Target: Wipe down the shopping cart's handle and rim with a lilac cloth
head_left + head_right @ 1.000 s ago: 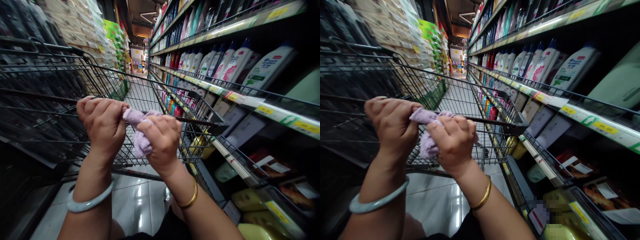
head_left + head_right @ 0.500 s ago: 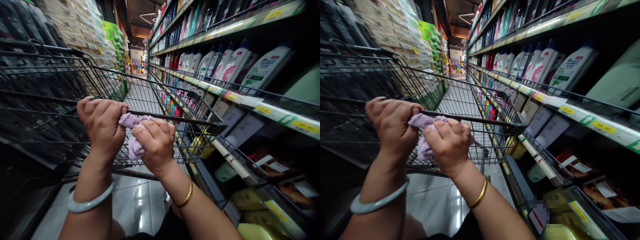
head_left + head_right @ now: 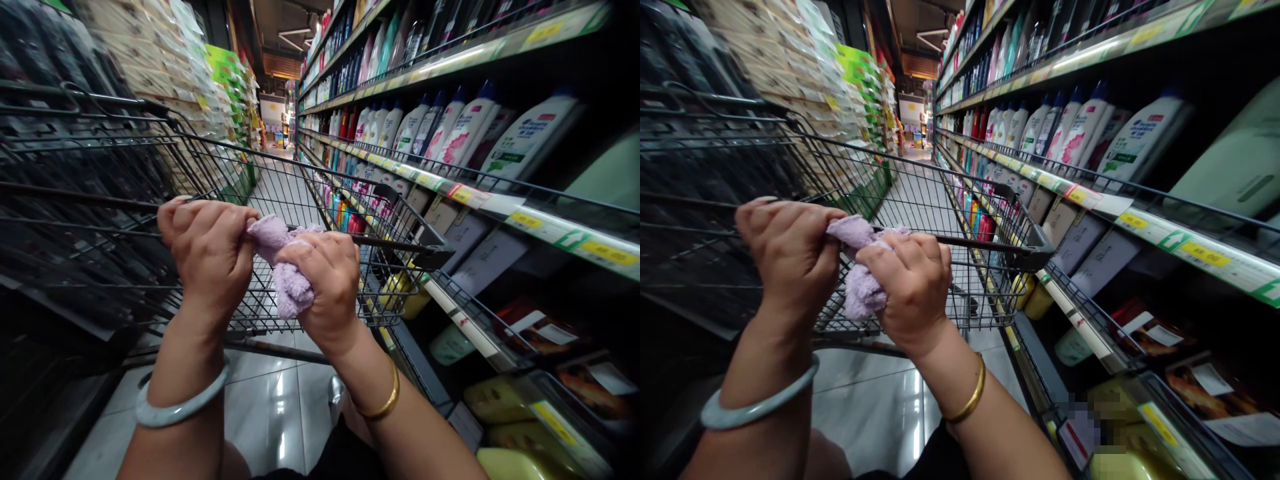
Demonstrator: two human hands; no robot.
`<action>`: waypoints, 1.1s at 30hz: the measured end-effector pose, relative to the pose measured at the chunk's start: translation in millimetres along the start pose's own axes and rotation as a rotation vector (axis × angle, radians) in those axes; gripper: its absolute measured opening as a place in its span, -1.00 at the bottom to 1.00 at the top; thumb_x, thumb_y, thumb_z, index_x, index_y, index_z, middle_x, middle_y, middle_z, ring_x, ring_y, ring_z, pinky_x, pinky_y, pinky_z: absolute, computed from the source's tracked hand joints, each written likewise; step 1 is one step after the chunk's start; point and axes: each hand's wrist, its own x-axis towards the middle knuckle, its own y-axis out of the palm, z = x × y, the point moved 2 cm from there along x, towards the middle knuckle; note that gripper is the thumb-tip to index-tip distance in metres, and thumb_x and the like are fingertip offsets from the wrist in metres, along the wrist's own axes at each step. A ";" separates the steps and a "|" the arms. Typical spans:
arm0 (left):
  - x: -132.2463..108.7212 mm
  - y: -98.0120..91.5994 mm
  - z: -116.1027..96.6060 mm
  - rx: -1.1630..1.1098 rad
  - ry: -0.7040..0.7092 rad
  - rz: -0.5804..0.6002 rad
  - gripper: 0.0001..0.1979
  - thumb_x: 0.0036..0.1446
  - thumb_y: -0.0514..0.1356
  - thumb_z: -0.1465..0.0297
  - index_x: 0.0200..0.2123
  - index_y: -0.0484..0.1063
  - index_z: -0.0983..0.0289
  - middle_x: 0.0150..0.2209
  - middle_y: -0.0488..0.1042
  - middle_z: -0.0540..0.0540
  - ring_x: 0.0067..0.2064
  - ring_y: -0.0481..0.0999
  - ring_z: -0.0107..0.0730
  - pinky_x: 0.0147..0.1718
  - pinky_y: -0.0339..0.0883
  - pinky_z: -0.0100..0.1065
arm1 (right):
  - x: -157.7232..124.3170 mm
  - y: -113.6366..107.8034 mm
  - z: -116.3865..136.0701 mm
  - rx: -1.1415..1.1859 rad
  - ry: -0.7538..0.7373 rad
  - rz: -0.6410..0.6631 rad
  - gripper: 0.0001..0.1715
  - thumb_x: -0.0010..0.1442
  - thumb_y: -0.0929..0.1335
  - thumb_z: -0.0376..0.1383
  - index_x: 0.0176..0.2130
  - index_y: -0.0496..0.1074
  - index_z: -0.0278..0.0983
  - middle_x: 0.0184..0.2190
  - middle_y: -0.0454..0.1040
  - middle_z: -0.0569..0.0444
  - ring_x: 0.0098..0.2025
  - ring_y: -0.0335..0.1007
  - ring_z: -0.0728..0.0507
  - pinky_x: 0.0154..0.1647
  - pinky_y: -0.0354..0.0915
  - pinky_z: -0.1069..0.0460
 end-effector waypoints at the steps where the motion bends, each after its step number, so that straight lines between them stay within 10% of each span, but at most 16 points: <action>1: -0.2 0.1 -0.2 0.004 0.008 -0.001 -0.75 0.25 0.03 0.26 -0.25 0.53 0.04 -0.18 0.61 0.01 0.07 0.48 -0.07 0.25 0.02 0.24 | 0.5 -0.7 0.5 0.000 -0.003 -0.007 -0.86 0.36 0.41 -0.27 -0.14 0.60 -0.08 -0.08 0.60 0.11 0.04 0.33 -0.14 0.04 0.18 -0.07; 21: 2.0 -0.3 4.2 0.042 0.025 0.006 -0.68 0.39 0.00 0.17 -0.24 0.50 0.14 -0.21 0.59 0.07 0.00 0.44 -0.17 0.27 0.01 0.13 | -7.0 -21.1 -13.3 -0.145 -0.033 -0.003 -0.82 0.39 0.37 -0.24 -0.06 0.58 -0.06 -0.02 0.59 0.09 0.09 0.28 -0.19 0.09 0.09 -0.13; 33: 32.0 -19.1 -23.0 0.352 -0.058 0.379 -0.66 0.36 -0.02 0.21 -0.31 0.50 0.16 -0.17 0.60 0.18 -0.04 0.45 0.01 0.08 0.11 0.05 | 7.9 -44.2 -34.1 -0.222 -0.218 0.155 -0.78 0.45 0.30 -0.19 -0.07 0.56 -0.08 0.00 0.59 0.11 0.07 0.25 -0.18 0.00 -0.01 -0.12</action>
